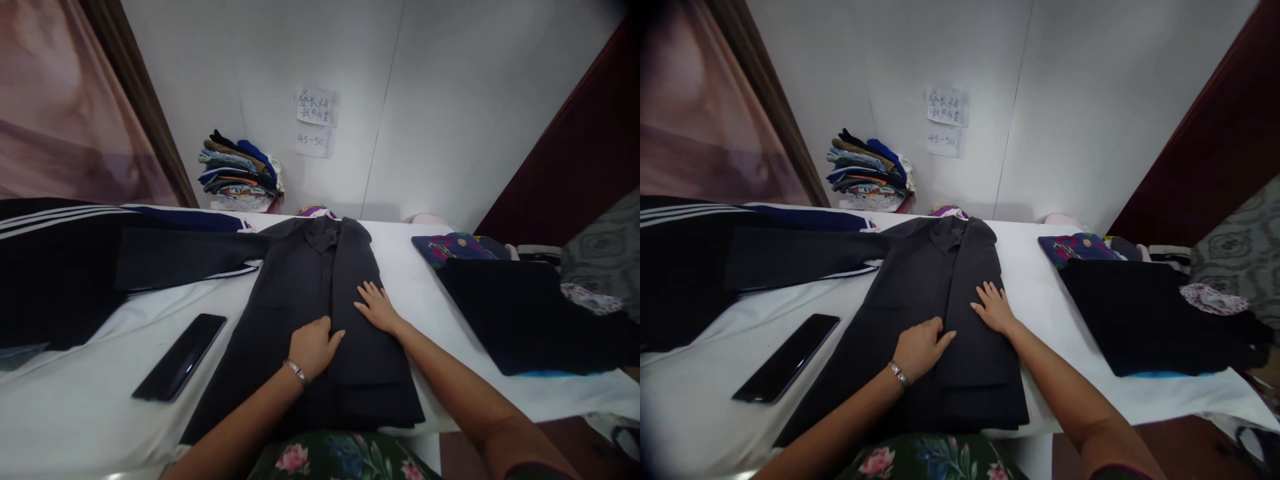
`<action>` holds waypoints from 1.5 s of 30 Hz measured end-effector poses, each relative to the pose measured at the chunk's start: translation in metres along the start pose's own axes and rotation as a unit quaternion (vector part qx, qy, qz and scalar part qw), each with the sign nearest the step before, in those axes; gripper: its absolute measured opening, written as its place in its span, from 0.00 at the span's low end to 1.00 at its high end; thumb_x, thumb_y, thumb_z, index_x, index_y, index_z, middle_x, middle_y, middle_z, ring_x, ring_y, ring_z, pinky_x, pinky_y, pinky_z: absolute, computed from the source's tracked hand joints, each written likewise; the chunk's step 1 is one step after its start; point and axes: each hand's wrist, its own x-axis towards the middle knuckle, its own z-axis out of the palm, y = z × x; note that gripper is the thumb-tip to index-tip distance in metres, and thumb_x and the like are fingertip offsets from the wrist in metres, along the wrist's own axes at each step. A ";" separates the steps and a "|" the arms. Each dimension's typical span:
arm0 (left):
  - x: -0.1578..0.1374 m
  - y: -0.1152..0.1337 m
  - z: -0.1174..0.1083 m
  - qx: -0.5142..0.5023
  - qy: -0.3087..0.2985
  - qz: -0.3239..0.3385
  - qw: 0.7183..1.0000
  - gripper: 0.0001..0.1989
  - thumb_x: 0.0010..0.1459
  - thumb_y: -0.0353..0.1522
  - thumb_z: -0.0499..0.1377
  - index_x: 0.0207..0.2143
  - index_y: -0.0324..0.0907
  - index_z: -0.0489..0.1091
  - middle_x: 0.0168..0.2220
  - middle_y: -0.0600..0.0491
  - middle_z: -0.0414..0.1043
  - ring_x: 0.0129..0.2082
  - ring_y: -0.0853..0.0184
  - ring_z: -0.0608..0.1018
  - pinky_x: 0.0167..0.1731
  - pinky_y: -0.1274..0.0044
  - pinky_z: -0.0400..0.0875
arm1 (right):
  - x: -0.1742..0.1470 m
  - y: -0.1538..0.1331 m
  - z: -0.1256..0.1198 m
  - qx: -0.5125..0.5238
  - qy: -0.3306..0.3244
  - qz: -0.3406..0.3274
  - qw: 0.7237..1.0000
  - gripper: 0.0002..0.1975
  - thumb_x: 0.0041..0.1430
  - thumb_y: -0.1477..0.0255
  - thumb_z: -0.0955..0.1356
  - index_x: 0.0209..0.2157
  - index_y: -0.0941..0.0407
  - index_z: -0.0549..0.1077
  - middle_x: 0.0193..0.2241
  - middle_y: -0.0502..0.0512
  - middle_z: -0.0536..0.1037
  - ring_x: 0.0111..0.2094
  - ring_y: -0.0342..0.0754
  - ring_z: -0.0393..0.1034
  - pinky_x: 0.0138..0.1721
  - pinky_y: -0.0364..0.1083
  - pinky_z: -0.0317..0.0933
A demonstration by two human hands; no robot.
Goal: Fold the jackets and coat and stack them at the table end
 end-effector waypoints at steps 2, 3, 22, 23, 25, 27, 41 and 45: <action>0.007 0.011 0.001 -0.009 0.060 0.054 0.997 0.17 0.61 0.43 0.49 0.42 0.41 0.68 0.42 0.48 0.74 0.44 0.61 0.75 0.44 0.71 0.68 | -0.008 -0.004 0.006 -0.018 0.011 -0.008 1.000 0.32 0.63 0.53 0.54 0.63 0.55 0.53 0.65 0.59 0.48 0.66 0.54 0.36 0.62 0.57 0.35; 0.011 0.017 0.004 -0.013 0.084 0.088 0.992 0.17 0.60 0.42 0.51 0.46 0.41 0.67 0.47 0.46 0.72 0.49 0.60 0.72 0.49 0.70 0.65 | -0.009 -0.005 0.007 -0.024 0.018 -0.009 1.000 0.32 0.63 0.54 0.54 0.63 0.56 0.54 0.65 0.59 0.49 0.66 0.55 0.36 0.62 0.58 0.35; 0.023 0.013 0.061 0.031 0.029 0.100 0.994 0.37 0.59 0.51 0.46 0.62 0.34 0.54 0.66 0.43 0.44 0.66 0.57 0.48 0.62 0.65 0.47 | -0.116 0.037 0.008 0.374 0.105 0.135 0.911 0.36 0.54 0.55 0.64 0.61 0.57 0.58 0.57 0.63 0.65 0.51 0.55 0.66 0.49 0.54 0.63; 0.023 0.013 0.061 0.031 0.027 0.100 0.994 0.37 0.59 0.51 0.46 0.62 0.34 0.54 0.66 0.43 0.44 0.65 0.57 0.48 0.62 0.65 0.47 | -0.127 0.035 0.011 0.423 0.107 0.161 0.885 0.37 0.53 0.55 0.65 0.61 0.58 0.57 0.54 0.63 0.68 0.48 0.54 0.69 0.47 0.53 0.65; 0.023 0.012 0.059 0.032 0.022 0.098 0.994 0.36 0.59 0.51 0.45 0.62 0.35 0.54 0.66 0.43 0.45 0.65 0.57 0.49 0.62 0.65 0.47 | -0.149 0.027 0.015 0.501 0.104 0.193 0.837 0.40 0.51 0.57 0.67 0.62 0.60 0.55 0.48 0.62 0.74 0.44 0.53 0.71 0.45 0.52 0.65; 0.025 0.014 0.053 0.034 0.007 0.095 0.995 0.36 0.59 0.50 0.46 0.62 0.36 0.54 0.66 0.43 0.45 0.65 0.56 0.49 0.61 0.65 0.48 | -0.165 0.015 0.018 0.554 0.085 0.205 0.802 0.42 0.50 0.58 0.69 0.63 0.61 0.53 0.41 0.59 0.77 0.40 0.52 0.73 0.44 0.51 0.66; 0.054 0.030 0.063 0.091 0.018 0.172 0.981 0.37 0.59 0.52 0.41 0.62 0.35 0.54 0.65 0.43 0.47 0.66 0.57 0.48 0.62 0.62 0.41 | -0.197 -0.011 0.004 0.404 0.033 0.177 0.897 0.31 0.55 0.63 0.64 0.60 0.54 0.60 0.40 0.58 0.78 0.34 0.54 0.75 0.38 0.53 0.67; 0.054 0.027 0.065 0.081 0.024 0.176 0.981 0.37 0.59 0.52 0.43 0.62 0.36 0.54 0.65 0.43 0.47 0.65 0.57 0.48 0.62 0.62 0.42 | -0.204 -0.009 -0.003 0.342 -0.053 0.171 0.923 0.30 0.57 0.63 0.63 0.61 0.54 0.60 0.33 0.58 0.80 0.22 0.51 0.72 0.29 0.50 0.66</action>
